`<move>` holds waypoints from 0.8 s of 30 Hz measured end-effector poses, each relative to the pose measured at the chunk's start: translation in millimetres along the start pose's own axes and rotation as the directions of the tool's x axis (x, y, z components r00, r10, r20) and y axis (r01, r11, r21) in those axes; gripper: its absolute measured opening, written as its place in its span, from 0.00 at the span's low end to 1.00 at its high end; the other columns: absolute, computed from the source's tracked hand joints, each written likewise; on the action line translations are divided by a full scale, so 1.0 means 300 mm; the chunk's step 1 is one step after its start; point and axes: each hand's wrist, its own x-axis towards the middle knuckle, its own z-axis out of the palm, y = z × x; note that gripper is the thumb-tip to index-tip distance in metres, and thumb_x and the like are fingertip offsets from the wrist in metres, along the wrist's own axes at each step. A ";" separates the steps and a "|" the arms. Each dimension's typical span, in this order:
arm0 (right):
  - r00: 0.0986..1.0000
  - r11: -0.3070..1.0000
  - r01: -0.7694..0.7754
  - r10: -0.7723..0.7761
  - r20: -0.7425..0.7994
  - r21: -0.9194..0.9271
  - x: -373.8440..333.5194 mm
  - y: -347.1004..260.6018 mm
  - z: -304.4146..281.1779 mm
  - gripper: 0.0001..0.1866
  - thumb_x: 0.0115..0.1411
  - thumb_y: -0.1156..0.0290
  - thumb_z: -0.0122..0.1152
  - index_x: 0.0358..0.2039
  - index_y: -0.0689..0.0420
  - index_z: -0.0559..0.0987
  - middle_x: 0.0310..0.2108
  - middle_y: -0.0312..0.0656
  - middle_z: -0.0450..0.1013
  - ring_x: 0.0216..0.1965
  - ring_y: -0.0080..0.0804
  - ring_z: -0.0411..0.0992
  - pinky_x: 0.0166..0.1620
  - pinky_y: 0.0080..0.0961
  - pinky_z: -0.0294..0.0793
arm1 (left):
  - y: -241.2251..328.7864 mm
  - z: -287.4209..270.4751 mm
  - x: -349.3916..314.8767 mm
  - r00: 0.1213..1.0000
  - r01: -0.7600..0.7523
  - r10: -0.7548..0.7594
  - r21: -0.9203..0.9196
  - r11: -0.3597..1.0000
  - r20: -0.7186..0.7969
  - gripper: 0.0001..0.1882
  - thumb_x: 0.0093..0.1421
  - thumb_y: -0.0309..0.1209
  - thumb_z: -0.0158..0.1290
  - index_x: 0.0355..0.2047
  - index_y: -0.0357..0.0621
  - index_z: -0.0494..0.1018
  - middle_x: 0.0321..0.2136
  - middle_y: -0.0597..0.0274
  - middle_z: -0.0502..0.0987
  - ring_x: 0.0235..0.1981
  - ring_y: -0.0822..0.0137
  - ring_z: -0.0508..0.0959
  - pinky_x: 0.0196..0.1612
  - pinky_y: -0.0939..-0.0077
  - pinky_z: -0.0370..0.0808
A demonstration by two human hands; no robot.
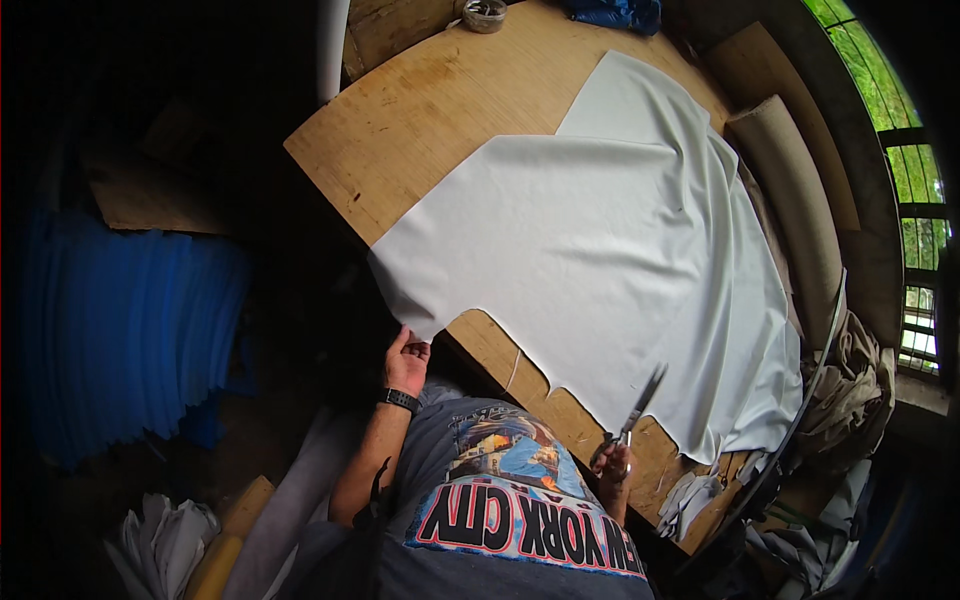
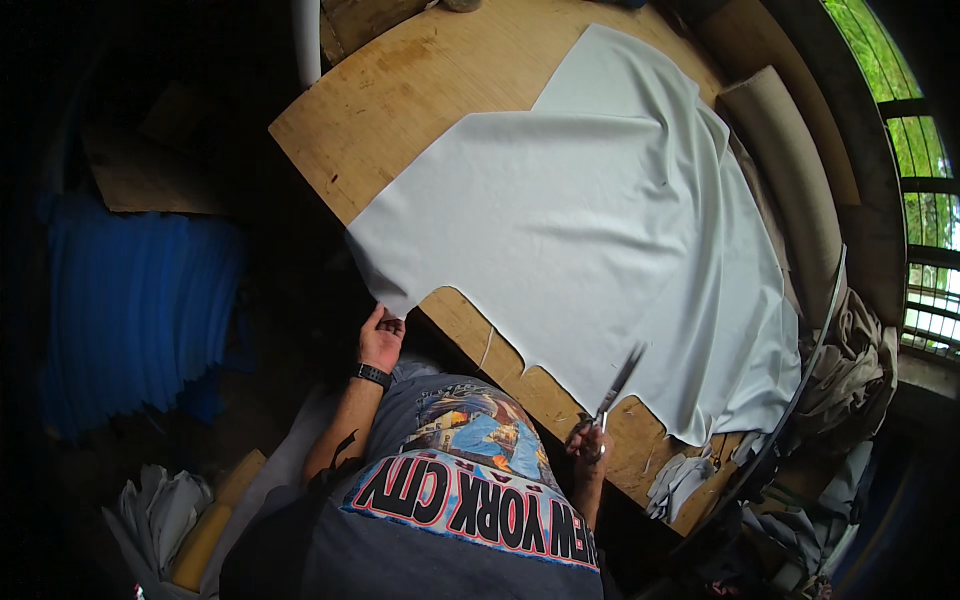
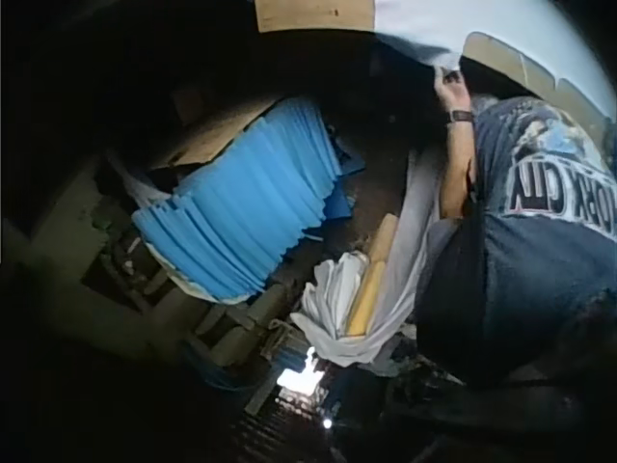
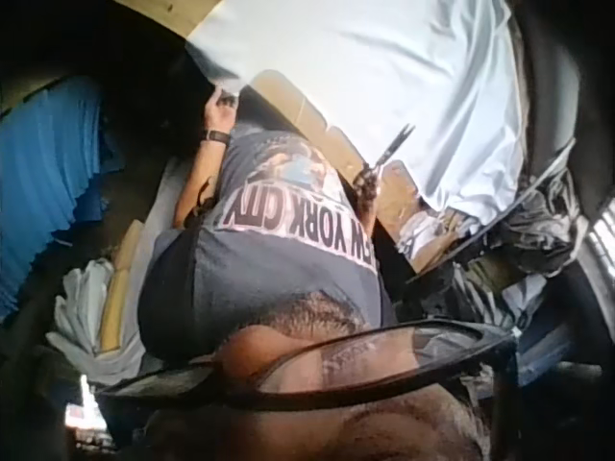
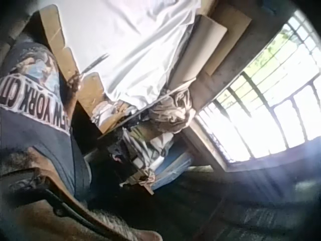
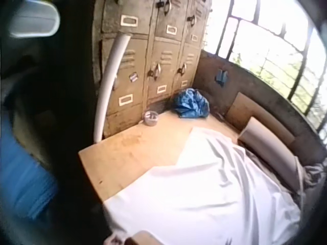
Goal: Cutting a specific pattern piece from a larger sheet of fabric using tailor's scissors.
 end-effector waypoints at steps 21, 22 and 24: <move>0.644 0.583 0.266 0.485 0.592 -0.767 0.531 -0.181 0.595 0.34 0.57 0.35 0.63 0.32 0.60 0.77 0.21 0.34 0.69 0.24 0.23 0.68 0.27 0.25 0.66 | -0.022 -0.004 -0.241 0.955 -0.295 0.293 0.181 0.938 0.034 0.23 0.66 0.22 0.51 0.61 0.35 0.65 0.50 0.50 0.77 0.49 0.61 0.79 0.57 0.63 0.77; 0.642 0.582 0.272 0.484 0.595 -0.766 0.533 -0.183 0.597 0.34 0.57 0.35 0.63 0.32 0.60 0.77 0.21 0.34 0.69 0.24 0.23 0.68 0.27 0.25 0.66 | -0.022 -0.003 -0.239 0.954 -0.299 0.298 0.178 0.938 0.036 0.23 0.66 0.22 0.51 0.61 0.35 0.65 0.50 0.50 0.77 0.49 0.61 0.79 0.57 0.63 0.77; 0.689 0.497 0.281 0.491 0.533 -0.821 0.532 -0.188 0.598 0.33 0.56 0.35 0.64 0.30 0.60 0.76 0.20 0.35 0.68 0.21 0.23 0.66 0.24 0.25 0.65 | -0.022 -0.004 -0.238 0.958 -0.288 0.286 0.178 0.941 0.035 0.23 0.66 0.22 0.51 0.61 0.34 0.64 0.49 0.50 0.77 0.48 0.61 0.79 0.57 0.64 0.77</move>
